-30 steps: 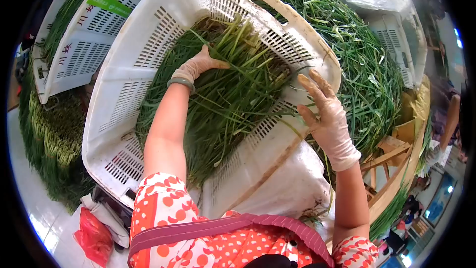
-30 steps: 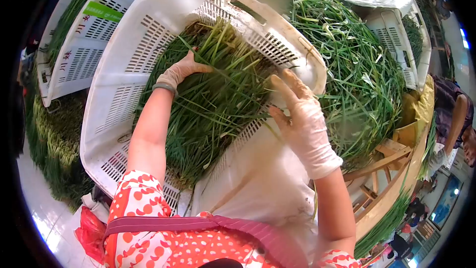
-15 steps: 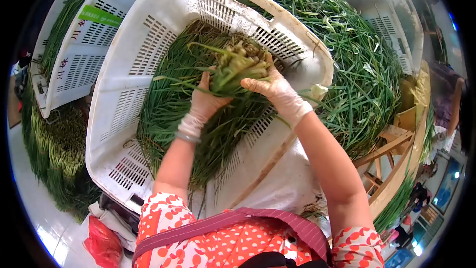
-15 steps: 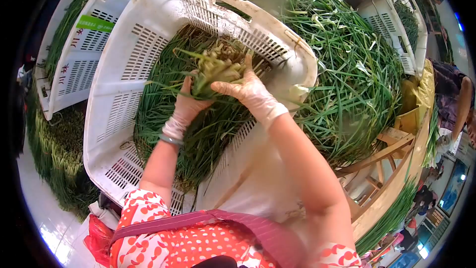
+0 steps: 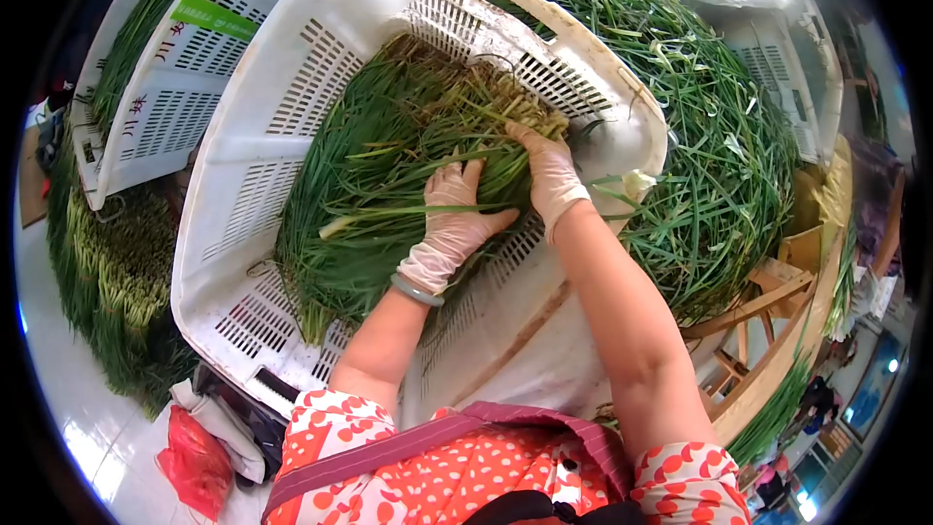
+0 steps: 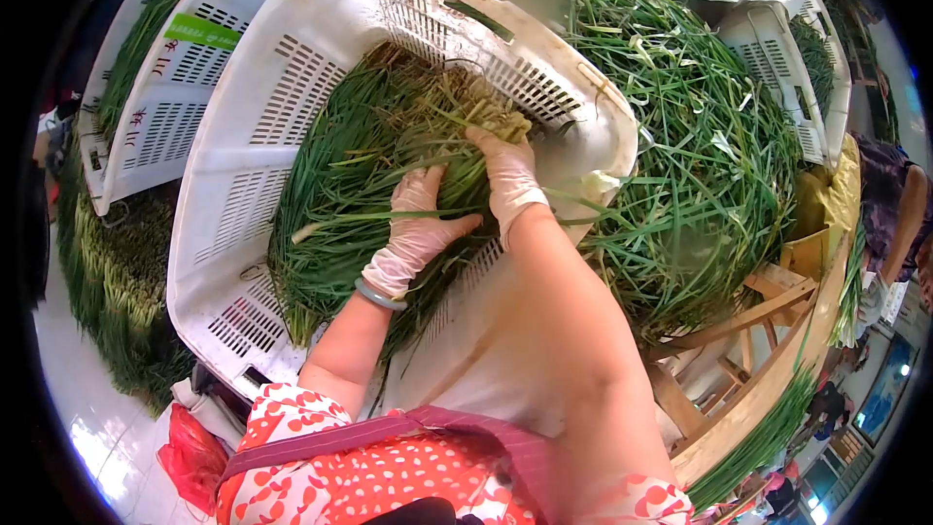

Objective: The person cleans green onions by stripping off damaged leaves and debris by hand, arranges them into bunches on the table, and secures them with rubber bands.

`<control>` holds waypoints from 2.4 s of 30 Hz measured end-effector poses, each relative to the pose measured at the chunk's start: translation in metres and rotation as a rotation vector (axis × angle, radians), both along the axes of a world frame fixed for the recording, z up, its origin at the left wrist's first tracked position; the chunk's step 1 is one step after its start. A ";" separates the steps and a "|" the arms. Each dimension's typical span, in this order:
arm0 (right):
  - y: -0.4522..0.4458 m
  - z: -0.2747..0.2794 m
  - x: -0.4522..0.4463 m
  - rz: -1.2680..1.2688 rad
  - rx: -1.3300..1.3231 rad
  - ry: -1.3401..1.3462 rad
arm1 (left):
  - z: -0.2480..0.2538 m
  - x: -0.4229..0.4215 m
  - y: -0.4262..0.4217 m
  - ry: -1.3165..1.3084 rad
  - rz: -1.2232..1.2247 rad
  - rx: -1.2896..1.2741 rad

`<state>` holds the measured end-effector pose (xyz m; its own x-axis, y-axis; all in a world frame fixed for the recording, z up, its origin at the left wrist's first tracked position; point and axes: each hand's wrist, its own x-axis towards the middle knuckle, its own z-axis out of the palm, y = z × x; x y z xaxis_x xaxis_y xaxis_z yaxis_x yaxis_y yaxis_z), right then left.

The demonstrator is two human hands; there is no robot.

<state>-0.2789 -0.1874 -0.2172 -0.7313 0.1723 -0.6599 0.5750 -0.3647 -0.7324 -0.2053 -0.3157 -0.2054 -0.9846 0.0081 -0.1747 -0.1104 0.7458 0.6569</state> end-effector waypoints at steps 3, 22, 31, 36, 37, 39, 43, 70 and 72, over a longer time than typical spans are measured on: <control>0.014 -0.014 -0.001 0.020 -0.032 -0.161 | 0.003 -0.002 -0.028 -0.030 -0.225 0.210; 0.001 0.038 0.009 0.257 -0.406 0.118 | -0.026 -0.038 -0.015 0.218 0.107 0.547; -0.028 0.046 0.009 0.141 -0.020 0.158 | -0.016 -0.018 0.006 0.245 0.160 0.457; -0.023 0.033 0.010 -0.007 -0.034 0.215 | 0.006 -0.031 -0.011 -0.001 0.334 1.230; -0.023 0.031 0.010 -0.020 0.028 0.212 | 0.006 -0.035 -0.017 0.028 0.442 1.273; -0.020 0.038 0.012 0.033 0.064 0.217 | 0.003 -0.036 -0.043 -0.024 0.643 1.355; -0.012 0.051 0.015 0.105 0.070 0.263 | -0.014 -0.047 -0.099 -0.033 0.677 1.025; 0.107 0.269 0.051 -0.114 0.462 0.565 | -0.147 -0.051 -0.023 -0.283 -0.370 -0.091; 0.120 0.285 0.043 -0.263 0.258 0.806 | -0.246 -0.015 -0.030 -0.254 -0.307 0.555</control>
<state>-0.2355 -0.0671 0.0674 -0.8730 0.4723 0.1219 -0.2307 -0.1795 -0.9563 -0.2201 -0.3461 -0.4511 -0.8522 0.4360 -0.2892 -0.1488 0.3279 0.9329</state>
